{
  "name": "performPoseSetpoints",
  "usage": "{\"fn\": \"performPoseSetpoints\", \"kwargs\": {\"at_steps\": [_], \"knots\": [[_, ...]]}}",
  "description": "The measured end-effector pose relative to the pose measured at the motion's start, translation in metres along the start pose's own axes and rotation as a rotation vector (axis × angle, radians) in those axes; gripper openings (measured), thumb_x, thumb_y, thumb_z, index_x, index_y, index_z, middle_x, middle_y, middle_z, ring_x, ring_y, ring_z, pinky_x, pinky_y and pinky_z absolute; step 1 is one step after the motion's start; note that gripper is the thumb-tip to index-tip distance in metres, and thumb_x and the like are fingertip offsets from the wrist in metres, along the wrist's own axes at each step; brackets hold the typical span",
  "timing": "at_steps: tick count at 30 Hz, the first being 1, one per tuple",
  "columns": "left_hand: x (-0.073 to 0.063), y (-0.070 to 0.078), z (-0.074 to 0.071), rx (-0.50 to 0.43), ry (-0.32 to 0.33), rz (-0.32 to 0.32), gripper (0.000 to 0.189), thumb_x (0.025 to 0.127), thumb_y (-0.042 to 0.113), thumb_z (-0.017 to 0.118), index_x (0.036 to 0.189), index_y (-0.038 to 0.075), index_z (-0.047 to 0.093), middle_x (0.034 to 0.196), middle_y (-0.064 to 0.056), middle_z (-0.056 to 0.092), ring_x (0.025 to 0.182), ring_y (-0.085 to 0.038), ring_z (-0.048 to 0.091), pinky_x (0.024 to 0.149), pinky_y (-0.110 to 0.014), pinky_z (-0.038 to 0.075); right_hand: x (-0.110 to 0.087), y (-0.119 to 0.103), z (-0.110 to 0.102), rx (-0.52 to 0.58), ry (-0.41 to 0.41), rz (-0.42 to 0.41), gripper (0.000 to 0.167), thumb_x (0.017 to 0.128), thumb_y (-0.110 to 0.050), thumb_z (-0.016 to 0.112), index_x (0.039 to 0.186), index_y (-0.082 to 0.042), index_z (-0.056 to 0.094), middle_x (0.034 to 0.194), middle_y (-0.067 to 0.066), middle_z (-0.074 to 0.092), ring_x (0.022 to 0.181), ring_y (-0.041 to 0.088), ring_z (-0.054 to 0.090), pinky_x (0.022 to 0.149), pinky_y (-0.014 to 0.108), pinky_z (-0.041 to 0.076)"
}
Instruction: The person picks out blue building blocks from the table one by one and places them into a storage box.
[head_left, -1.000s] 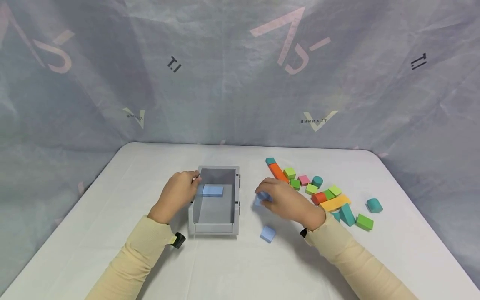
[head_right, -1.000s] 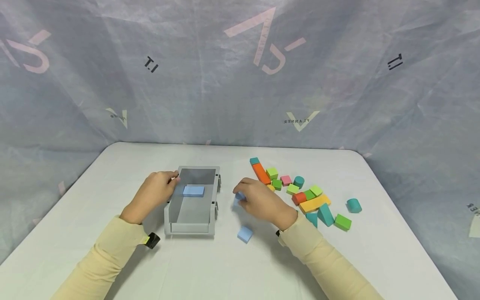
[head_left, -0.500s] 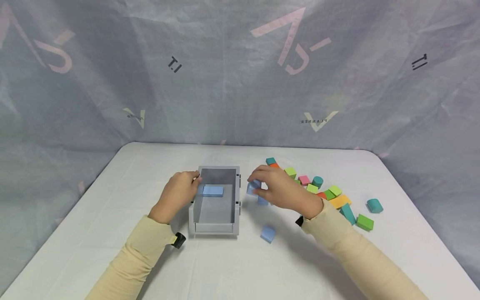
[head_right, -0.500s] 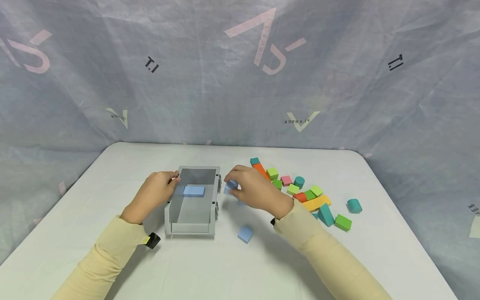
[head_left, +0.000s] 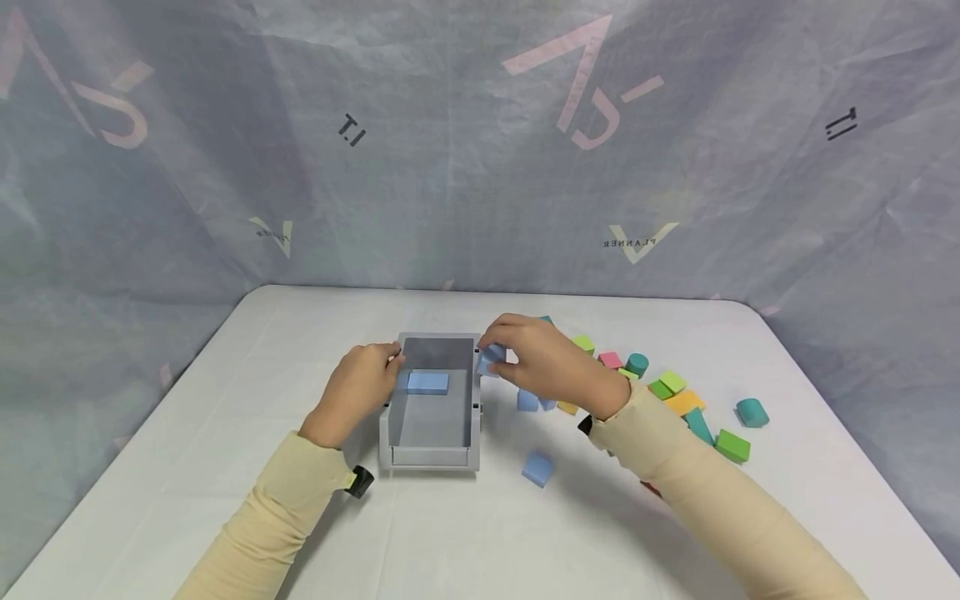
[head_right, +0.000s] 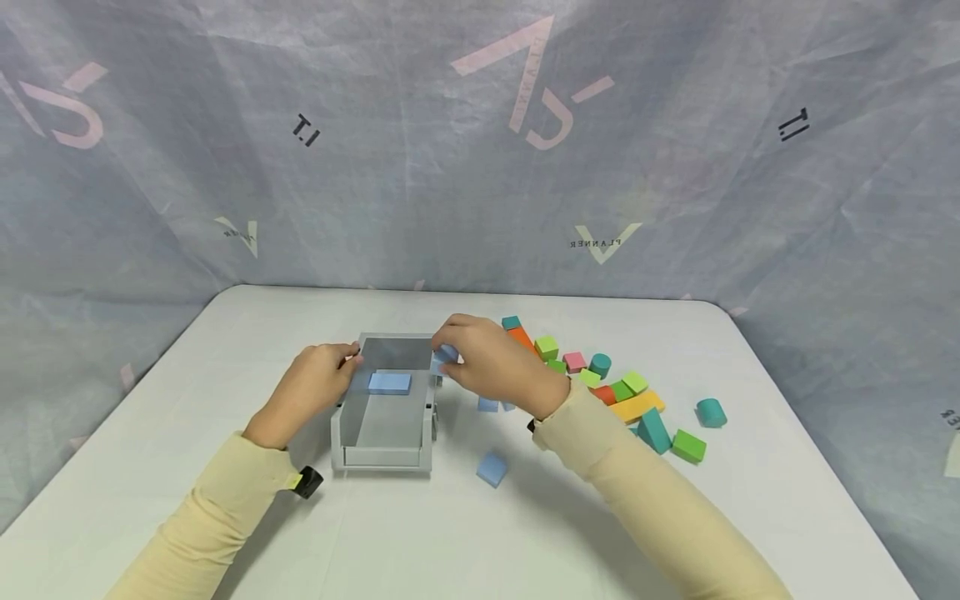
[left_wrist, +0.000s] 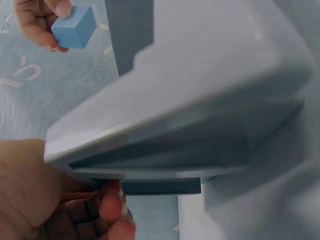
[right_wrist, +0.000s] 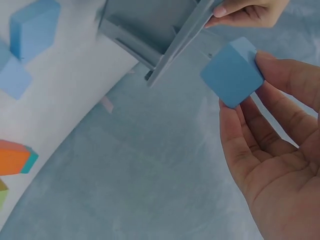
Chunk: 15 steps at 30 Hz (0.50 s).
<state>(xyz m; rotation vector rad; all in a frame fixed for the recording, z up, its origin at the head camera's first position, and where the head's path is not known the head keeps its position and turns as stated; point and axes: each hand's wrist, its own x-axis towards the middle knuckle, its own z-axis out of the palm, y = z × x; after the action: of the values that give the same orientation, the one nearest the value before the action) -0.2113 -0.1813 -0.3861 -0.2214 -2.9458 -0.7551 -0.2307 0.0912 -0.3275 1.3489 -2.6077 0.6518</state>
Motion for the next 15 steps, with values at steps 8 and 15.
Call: {"fn": "performPoseSetpoints", "kwargs": {"at_steps": [8,15], "knots": [[0.0,-0.002,0.0,0.005,0.011,0.001,0.037,0.104,0.016,0.055,0.132,-0.007,0.06,0.063,-0.004,0.056,0.043,-0.01,0.037,0.046,-0.027,0.035,0.021,-0.011,0.007,0.001,-0.052,0.004,0.024,0.089,-0.009,0.075,0.113,-0.008,0.072,0.112,0.0,0.066,0.1,0.014,0.063,0.085,0.027,0.052],[0.002,-0.001,0.0,0.027,0.037,0.036,0.035,0.103,0.014,0.056,0.128,-0.008,0.063,0.091,-0.015,0.072,0.046,-0.012,0.042,0.049,-0.029,0.037,0.039,-0.017,0.014,-0.002,-0.108,0.027,0.026,0.089,-0.007,0.074,0.115,-0.009,0.072,0.114,0.0,0.065,0.101,0.013,0.062,0.087,0.027,0.052]]}}
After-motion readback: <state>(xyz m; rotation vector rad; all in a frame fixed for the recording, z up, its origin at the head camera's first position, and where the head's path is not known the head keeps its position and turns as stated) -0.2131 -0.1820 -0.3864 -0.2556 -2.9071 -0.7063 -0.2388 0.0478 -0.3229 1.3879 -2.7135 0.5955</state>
